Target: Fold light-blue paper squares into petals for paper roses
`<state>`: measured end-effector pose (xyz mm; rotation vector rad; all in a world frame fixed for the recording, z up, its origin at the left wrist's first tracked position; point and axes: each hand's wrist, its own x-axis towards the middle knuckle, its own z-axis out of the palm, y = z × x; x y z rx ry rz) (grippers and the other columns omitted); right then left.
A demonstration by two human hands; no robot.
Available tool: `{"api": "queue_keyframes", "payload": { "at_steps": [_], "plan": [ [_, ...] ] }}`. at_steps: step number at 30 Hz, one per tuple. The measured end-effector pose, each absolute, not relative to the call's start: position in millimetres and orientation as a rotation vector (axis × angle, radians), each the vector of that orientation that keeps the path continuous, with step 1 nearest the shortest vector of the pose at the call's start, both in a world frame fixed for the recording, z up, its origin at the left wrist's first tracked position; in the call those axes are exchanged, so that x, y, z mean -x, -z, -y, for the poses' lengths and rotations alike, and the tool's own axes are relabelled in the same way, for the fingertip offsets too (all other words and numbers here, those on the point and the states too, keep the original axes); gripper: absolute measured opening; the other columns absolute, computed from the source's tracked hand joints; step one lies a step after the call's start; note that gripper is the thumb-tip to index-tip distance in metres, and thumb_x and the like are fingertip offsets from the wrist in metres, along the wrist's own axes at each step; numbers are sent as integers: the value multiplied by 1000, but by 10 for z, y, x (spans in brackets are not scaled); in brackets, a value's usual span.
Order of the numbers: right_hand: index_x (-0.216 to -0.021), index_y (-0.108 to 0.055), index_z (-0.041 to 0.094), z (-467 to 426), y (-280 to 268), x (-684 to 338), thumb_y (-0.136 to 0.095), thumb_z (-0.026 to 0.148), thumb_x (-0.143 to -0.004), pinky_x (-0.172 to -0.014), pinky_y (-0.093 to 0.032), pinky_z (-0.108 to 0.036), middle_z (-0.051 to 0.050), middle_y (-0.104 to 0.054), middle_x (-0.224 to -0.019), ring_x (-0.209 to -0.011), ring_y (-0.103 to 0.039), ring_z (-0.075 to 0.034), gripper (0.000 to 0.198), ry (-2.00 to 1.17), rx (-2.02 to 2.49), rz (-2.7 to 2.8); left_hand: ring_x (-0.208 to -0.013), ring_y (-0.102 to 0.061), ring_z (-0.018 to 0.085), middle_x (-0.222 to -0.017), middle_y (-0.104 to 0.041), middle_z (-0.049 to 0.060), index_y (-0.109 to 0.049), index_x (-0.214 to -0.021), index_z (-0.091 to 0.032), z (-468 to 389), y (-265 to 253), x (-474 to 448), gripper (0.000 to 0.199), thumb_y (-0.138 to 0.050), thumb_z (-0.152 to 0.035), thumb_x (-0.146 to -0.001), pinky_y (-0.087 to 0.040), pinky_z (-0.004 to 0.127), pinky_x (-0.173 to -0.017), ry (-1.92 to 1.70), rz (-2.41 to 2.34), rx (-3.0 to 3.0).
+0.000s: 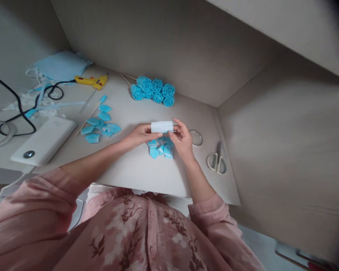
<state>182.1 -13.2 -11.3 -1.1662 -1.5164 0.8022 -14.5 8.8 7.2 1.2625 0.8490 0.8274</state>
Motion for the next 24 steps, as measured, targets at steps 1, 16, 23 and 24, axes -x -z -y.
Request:
{"api": "queue_keyframes", "payload": {
  "at_steps": [1,16,23,24],
  "plan": [
    [-130,-57,25,133,113,-1821,-69,49,-82,-80,-55,-33,-5,-69,-95,-84,-64,-18,55,-797,1166,1517,-49,-42,6,-57,-54,-5,-70,-88,-11,-90,-71,142,37,-80,-38,-66,-30,21,-46,-828,-852,-1261],
    [-137,-51,28,139,116,-1826,-69,53,-82,-80,-57,-35,-6,-68,-102,-89,-64,-20,63,-883,1122,1560,-47,-42,6,-51,-53,-4,-59,-63,-14,-119,-14,152,20,-68,-28,-74,-32,20,-45,-920,-1004,-1258],
    [-151,-35,28,132,116,-1828,-72,54,-80,-93,-56,-40,-9,-64,-122,-107,-64,-24,84,-1072,1041,1632,-47,-42,6,-53,-52,-4,-59,-65,-14,-130,18,156,19,-67,-28,-74,-30,20,-45,-950,-980,-1264],
    [-151,-34,29,128,118,-1829,-72,54,-80,-93,-56,-40,-9,-64,-122,-107,-64,-24,85,-1074,1042,1631,-47,-42,6,-53,-52,-4,-59,-65,-14,-130,20,155,19,-67,-29,-74,-30,20,-45,-951,-975,-1265]
  ]
}}
